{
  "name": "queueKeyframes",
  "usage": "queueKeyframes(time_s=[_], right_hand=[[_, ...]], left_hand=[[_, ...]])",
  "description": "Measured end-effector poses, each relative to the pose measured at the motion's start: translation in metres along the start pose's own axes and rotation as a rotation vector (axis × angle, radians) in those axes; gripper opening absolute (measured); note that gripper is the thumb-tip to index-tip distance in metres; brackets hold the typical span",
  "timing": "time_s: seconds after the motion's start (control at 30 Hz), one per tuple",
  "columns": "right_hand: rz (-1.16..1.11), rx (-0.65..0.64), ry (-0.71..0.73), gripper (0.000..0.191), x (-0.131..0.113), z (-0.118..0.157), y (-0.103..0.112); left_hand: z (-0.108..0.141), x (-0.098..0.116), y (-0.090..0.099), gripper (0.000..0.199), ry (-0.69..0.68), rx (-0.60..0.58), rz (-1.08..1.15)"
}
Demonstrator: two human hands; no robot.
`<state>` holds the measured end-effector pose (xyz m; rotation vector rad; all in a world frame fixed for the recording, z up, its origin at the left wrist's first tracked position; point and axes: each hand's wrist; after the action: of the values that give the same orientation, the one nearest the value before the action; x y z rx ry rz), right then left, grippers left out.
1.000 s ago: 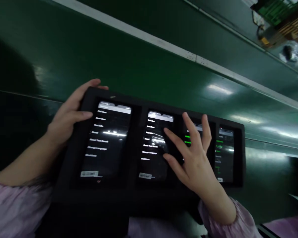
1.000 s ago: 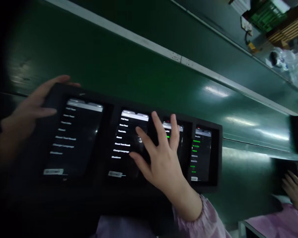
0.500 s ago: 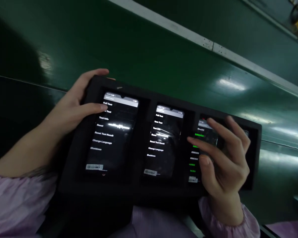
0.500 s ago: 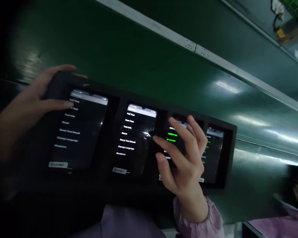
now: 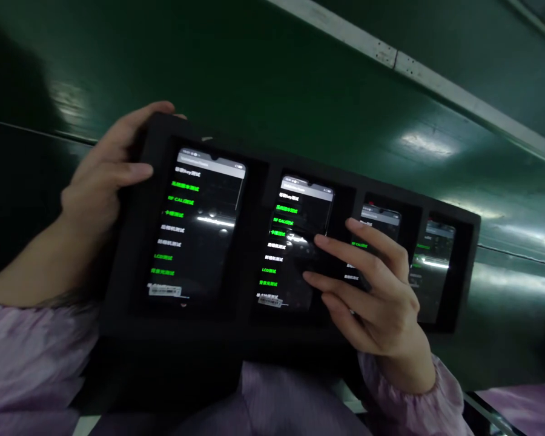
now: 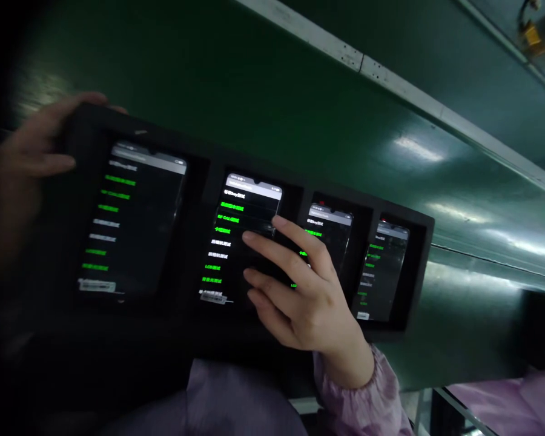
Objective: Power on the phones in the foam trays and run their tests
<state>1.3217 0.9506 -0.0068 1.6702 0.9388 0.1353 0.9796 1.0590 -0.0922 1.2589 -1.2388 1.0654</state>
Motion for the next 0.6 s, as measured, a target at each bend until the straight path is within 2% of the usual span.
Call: queueKeyframes(time_s=[0.13, 0.3, 0.37, 0.43, 0.53, 0.6], right_hand=[[-0.039, -0.016, 0.023, 0.022, 0.001, 0.000, -0.001], [-0.090, -0.100, 0.057, 0.024, -0.001, 0.000, -0.002], [-0.085, -0.122, 0.047, 0.023, -0.001, 0.000, -0.003], [-0.066, -0.135, 0.038, 0.020, -0.001, 0.000, -0.005], [-0.057, -0.110, 0.058, 0.019, -0.001, -0.001, -0.005], [-0.054, -0.048, 0.070, 0.020, 0.000, -0.001, -0.004]], left_hand=[[0.020, -0.007, 0.003, 0.114, -0.010, 0.065, 0.010], [0.043, 0.007, 0.001, 0.124, 0.085, -0.044, 0.019], [0.047, 0.014, 0.005, 0.127, 0.148, -0.130, 0.011], [0.047, 0.016, 0.014, 0.126, 0.178, -0.279, -0.048], [0.042, 0.015, 0.028, 0.132, 0.089, -0.557, -0.183], [0.037, 0.014, 0.034, 0.142, 0.060, -0.667, -0.228]])
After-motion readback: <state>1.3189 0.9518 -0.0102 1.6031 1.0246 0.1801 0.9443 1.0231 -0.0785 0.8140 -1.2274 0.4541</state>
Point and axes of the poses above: each hand's wrist, its own z-axis away from the middle knuckle, its own y-axis out of the back of the hand, x = y × z, and after that the axes turned 4 degrees about -y, right-handed
